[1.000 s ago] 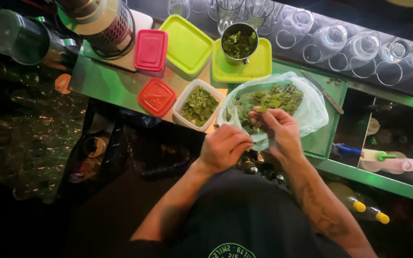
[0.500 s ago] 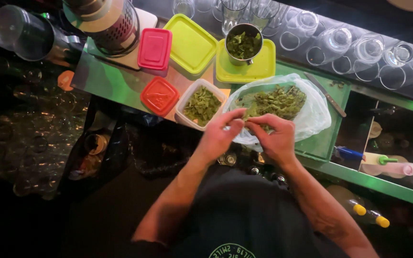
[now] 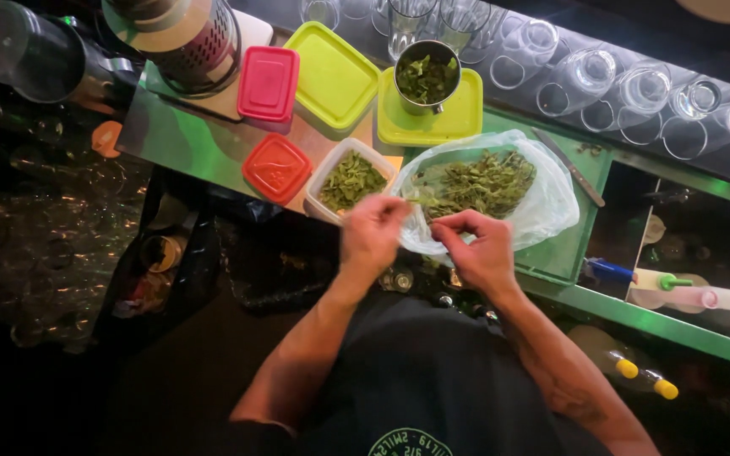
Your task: Picking leaves from stems and placing them into a container for preparation
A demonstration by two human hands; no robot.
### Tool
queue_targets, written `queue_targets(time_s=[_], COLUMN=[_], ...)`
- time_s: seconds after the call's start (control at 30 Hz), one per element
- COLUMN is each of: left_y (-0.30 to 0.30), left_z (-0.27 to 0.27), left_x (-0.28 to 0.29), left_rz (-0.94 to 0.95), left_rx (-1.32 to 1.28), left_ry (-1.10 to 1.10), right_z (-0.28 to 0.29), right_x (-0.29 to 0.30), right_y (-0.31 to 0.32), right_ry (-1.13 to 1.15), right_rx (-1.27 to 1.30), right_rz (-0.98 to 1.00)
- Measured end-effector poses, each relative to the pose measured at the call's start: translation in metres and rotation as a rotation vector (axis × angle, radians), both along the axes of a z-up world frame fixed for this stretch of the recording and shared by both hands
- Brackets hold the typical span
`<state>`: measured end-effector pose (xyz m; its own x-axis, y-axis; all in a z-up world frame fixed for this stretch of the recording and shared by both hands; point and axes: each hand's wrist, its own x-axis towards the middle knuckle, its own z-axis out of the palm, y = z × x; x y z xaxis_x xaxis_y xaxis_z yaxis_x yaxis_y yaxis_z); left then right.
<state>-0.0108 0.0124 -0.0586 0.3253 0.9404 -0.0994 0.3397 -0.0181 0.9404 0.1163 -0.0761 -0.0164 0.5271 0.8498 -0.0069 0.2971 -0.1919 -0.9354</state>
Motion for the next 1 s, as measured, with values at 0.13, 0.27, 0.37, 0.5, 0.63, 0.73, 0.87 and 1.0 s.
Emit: queue_targets(time_s=[0.13,0.27,0.37,0.5,0.63,0.73,0.87,1.0], left_y=[0.039,0.031,0.018,0.006,0.014,0.03,0.056,0.057], left_z=[-0.012,0.0,0.005,-0.018,-0.011,-0.005,-0.033,-0.005], left_x=[-0.028,-0.033,-0.02,0.001,-0.003,-0.016,-0.043,-0.05], left_rz=[0.122,-0.086,-0.226,-0.164,-0.053,-0.104,-0.016,-0.105], left_rx=[0.399,0.455,0.089,-0.46,-0.413,0.007,0.566,0.744], left_ry=[0.068,0.272,-0.241,-0.685,-0.645,0.041,0.187,0.282], right_z=[0.002,0.001,0.003,0.005,0.0,-0.005,-0.014,-0.012], right_x=[0.006,0.0,0.001,-0.001,0.001,0.007,0.009,0.008], right_y=[0.002,0.002,0.008,0.008,0.007,0.007,0.006,0.01], right_ry=[0.004,-0.086,-0.205,-0.288,-0.255,-0.282,-0.456,-0.701], right_rx=[-0.039,-0.045,0.034,0.129,0.127,0.076,0.169,0.292], right_rz=[-0.023,0.003,0.038,0.114,0.114,0.126,0.139,0.19])
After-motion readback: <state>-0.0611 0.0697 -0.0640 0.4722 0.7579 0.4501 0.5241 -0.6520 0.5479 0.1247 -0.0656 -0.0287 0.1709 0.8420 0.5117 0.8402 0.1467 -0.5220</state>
